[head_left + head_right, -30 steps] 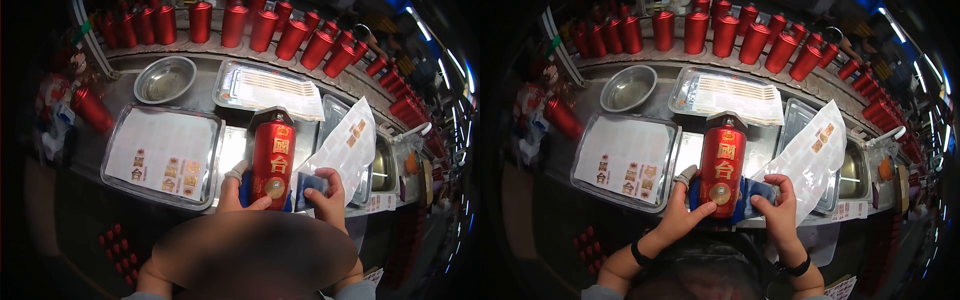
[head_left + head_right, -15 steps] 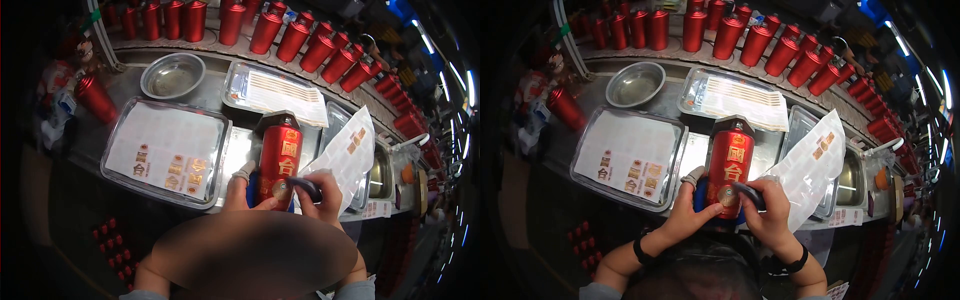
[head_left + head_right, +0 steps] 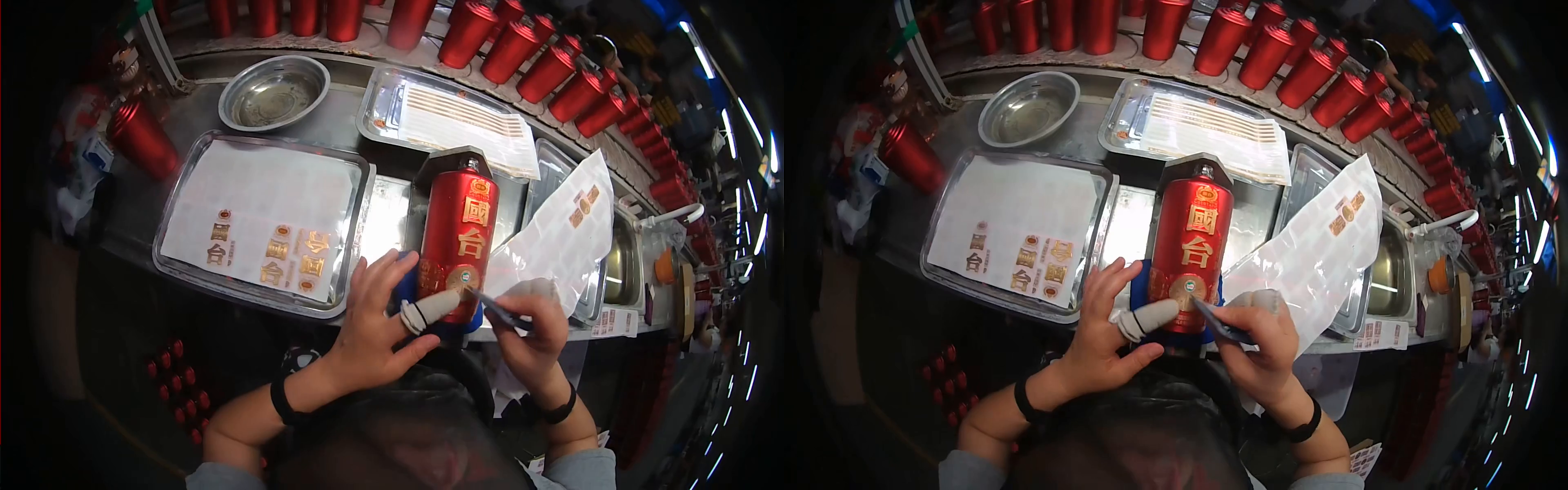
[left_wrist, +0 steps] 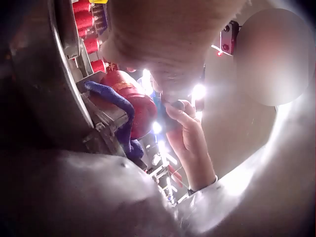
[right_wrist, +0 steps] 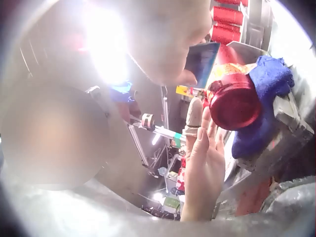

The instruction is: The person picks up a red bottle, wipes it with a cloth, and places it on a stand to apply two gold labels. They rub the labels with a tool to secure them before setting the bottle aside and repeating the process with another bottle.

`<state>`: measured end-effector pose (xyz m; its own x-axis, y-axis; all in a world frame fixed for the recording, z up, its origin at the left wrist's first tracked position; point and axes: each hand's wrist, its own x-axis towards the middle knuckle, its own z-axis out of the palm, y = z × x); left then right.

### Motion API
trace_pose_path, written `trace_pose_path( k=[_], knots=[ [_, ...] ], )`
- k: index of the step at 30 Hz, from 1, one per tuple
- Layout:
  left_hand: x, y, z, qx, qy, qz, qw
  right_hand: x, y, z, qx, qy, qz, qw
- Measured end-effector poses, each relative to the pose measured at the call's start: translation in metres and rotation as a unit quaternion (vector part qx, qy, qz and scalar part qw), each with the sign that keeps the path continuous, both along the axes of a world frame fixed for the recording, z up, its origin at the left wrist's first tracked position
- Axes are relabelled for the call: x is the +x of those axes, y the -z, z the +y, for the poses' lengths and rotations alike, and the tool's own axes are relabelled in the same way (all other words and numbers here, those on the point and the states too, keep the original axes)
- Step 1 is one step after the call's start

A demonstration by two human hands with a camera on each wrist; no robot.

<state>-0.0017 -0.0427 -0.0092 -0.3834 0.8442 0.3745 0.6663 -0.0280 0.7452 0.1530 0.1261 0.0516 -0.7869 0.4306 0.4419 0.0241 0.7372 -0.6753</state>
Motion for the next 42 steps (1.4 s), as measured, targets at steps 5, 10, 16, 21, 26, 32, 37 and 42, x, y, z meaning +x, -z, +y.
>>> trace_pose_path(
  k=[5,10,16,21,26,32,37,42],
  knots=[
    [0.001,0.002,-0.014,-0.061,-0.018,0.056,0.996,0.014,0.014,-0.01,-0.044,-0.004,-0.005,0.999],
    [0.006,-0.003,-0.013,-0.058,-0.03,0.075,0.995,0.02,0.016,-0.011,-0.2,0.081,-0.015,0.976],
    [0.011,-0.019,0.003,-0.035,-0.023,0.157,0.987,0.034,0.014,-0.009,-0.339,0.159,0.013,0.927],
    [0.019,-0.023,0.023,-0.022,-0.01,0.217,0.976,0.035,0.016,-0.013,-0.356,0.151,0.016,0.922],
    [0.035,-0.014,0.03,-0.034,-0.027,0.218,0.975,0.035,0.017,-0.014,-0.355,0.16,0.016,0.921],
    [0.032,-0.003,-0.006,-0.065,-0.087,0.166,0.98,0.021,0.027,-0.028,-0.359,0.125,0.027,0.924],
    [0.029,-0.003,-0.017,-0.093,-0.108,0.124,0.982,0.031,0.042,-0.025,-0.373,0.16,0.009,0.914],
    [0.028,-0.001,-0.019,-0.081,-0.112,0.101,0.985,0.035,0.038,-0.028,-0.348,0.19,0.022,0.918]
  ],
)
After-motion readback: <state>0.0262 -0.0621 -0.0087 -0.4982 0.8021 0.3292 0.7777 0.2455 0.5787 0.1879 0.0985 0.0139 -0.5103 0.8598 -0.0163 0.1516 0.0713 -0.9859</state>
